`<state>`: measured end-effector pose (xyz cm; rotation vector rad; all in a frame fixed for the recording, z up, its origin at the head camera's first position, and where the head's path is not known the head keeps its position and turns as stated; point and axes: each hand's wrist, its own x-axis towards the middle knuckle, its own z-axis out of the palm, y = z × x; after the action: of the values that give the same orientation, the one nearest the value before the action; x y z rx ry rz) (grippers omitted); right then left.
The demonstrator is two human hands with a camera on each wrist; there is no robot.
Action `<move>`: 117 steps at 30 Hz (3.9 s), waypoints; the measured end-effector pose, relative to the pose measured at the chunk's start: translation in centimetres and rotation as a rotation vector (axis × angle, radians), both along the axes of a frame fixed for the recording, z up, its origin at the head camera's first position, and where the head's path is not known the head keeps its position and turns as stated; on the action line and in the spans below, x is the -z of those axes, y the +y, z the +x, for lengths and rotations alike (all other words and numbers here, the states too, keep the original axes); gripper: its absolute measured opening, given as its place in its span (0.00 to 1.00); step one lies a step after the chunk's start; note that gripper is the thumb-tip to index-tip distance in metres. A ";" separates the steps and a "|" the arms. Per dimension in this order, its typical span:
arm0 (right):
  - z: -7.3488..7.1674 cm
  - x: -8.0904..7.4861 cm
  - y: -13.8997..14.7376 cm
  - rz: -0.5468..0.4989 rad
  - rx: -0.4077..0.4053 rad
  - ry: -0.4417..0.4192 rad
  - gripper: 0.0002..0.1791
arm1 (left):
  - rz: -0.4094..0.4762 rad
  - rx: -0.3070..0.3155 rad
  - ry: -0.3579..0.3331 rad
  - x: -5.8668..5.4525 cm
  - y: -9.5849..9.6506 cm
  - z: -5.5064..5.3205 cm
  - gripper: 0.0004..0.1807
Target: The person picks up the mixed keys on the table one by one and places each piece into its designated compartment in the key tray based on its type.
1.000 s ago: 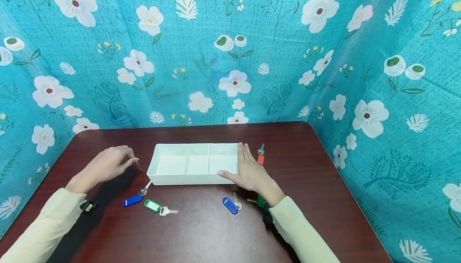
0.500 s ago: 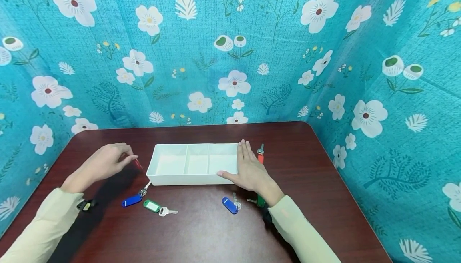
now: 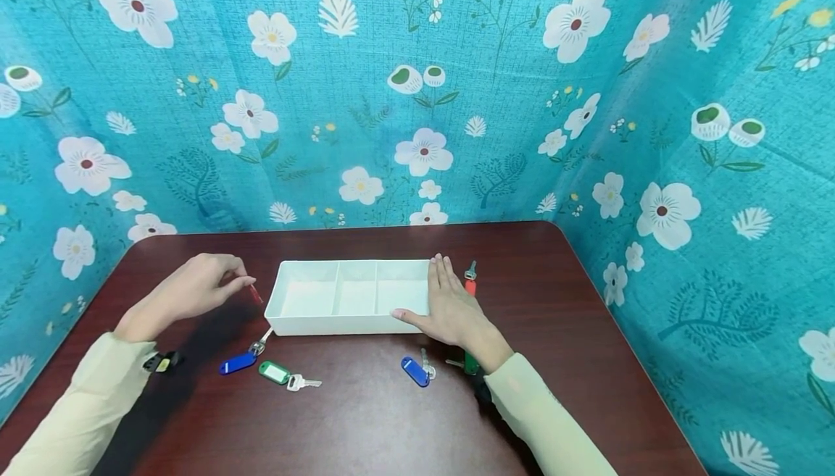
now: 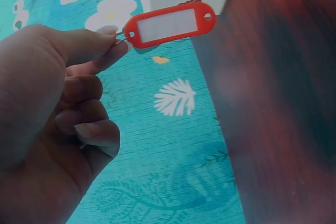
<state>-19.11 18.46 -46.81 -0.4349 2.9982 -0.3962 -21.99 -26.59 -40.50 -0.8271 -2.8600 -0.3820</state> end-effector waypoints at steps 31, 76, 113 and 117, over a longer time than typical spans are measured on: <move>0.2 0.1 0.1 -0.042 0.013 -0.018 0.72 | 0.037 -0.019 -0.118 -3.2 2.4 -0.6 0.06; 0.3 0.2 0.4 -0.055 0.008 -0.030 0.73 | -0.085 0.103 -0.330 -4.7 10.1 -4.6 0.07; 0.4 0.1 0.6 -0.065 0.001 -0.044 0.73 | -0.175 0.088 -0.460 -2.2 12.7 -5.9 0.07; 0.4 0.2 0.5 -0.073 0.000 -0.042 0.73 | -0.186 0.102 -0.459 -1.9 12.7 -6.0 0.08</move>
<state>-18.75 18.99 -46.99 -0.4275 2.9507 -0.5097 -28.02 -13.85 -38.59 -1.0393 -3.3262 -0.3607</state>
